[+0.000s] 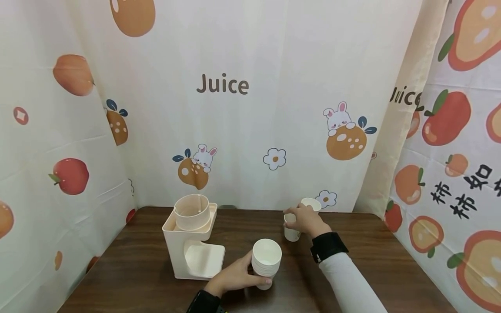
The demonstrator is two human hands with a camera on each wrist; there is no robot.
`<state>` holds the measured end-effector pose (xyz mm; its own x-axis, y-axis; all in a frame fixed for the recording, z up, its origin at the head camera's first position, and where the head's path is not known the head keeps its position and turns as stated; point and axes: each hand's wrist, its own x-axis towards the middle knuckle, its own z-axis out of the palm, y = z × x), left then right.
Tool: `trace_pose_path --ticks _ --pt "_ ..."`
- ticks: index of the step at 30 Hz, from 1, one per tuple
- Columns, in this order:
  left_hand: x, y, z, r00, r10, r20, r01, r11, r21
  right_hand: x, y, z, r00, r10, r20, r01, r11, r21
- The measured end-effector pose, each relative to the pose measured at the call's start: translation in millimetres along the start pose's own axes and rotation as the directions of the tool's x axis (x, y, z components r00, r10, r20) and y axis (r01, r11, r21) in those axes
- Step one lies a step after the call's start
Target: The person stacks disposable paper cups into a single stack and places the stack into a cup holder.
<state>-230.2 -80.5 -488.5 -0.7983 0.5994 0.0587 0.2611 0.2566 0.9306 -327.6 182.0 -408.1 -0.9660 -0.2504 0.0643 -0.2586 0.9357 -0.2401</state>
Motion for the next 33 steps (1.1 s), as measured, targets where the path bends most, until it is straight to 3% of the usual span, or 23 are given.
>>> trace_pose_path --ticks 14,33 --pt "-1.4 1.4 0.8 1.000 -0.012 -0.005 0.013 1.000 0.013 -39.8 -4.7 9.6 0.987 -0.081 -0.141 0.085 0.996 0.023" --pt "-0.7 1.5 0.7 1.000 -0.005 -0.007 0.005 1.000 0.016 -70.4 -13.8 18.3 0.981 -0.007 -0.192 0.036 0.988 0.148"
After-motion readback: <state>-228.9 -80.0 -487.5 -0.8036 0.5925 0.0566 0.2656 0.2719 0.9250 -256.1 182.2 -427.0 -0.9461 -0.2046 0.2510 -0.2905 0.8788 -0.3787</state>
